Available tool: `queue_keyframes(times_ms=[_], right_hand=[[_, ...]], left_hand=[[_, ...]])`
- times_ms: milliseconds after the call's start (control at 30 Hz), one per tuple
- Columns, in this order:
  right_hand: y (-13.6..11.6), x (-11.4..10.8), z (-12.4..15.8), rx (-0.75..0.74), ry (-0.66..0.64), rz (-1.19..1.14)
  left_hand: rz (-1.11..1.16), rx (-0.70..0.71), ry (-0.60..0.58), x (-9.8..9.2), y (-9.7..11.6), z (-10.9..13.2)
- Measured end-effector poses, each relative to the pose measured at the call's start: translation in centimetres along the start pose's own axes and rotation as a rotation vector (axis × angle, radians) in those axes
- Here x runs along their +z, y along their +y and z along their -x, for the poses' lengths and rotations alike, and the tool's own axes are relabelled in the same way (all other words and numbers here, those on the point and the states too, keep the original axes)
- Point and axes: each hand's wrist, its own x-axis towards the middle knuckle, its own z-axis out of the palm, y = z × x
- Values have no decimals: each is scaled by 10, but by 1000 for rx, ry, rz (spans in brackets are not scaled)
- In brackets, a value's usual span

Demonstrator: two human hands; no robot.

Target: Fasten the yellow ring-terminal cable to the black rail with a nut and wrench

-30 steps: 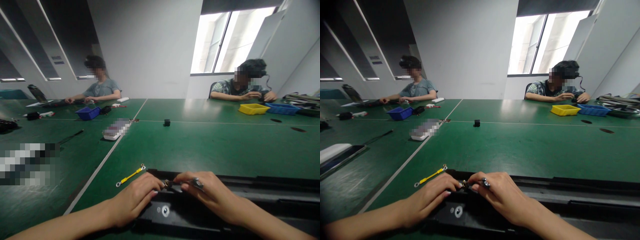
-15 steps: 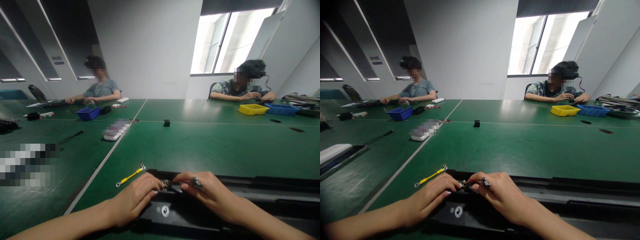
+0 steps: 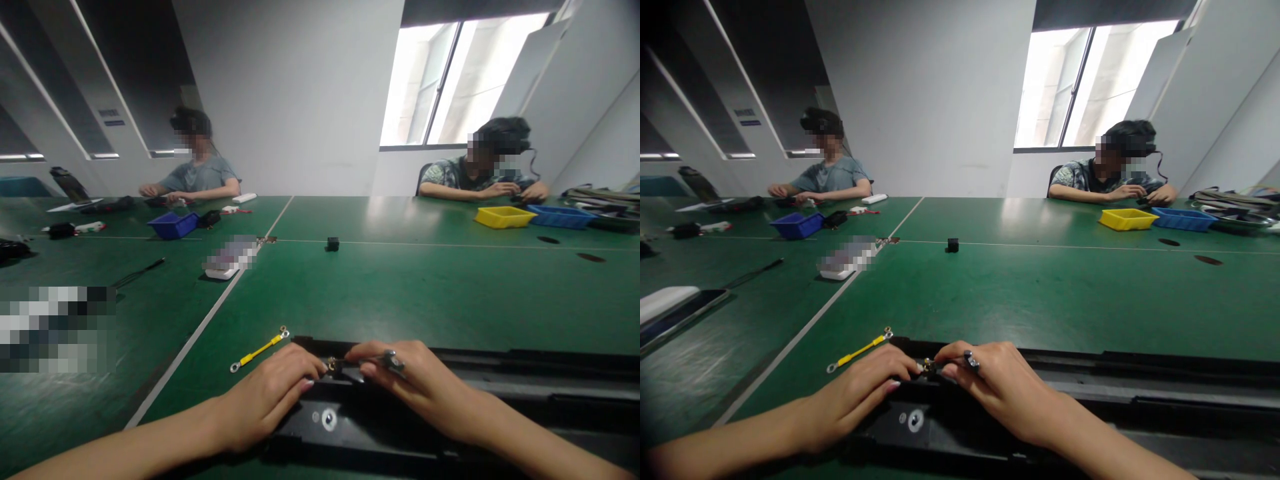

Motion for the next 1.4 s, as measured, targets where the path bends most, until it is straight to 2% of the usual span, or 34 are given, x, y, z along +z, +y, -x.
queue_keyframes(times_ms=[1400], right_hand=[[1,1,2,37,20,17]], left_hand=[[10,-10,-17,0,-3,1]])
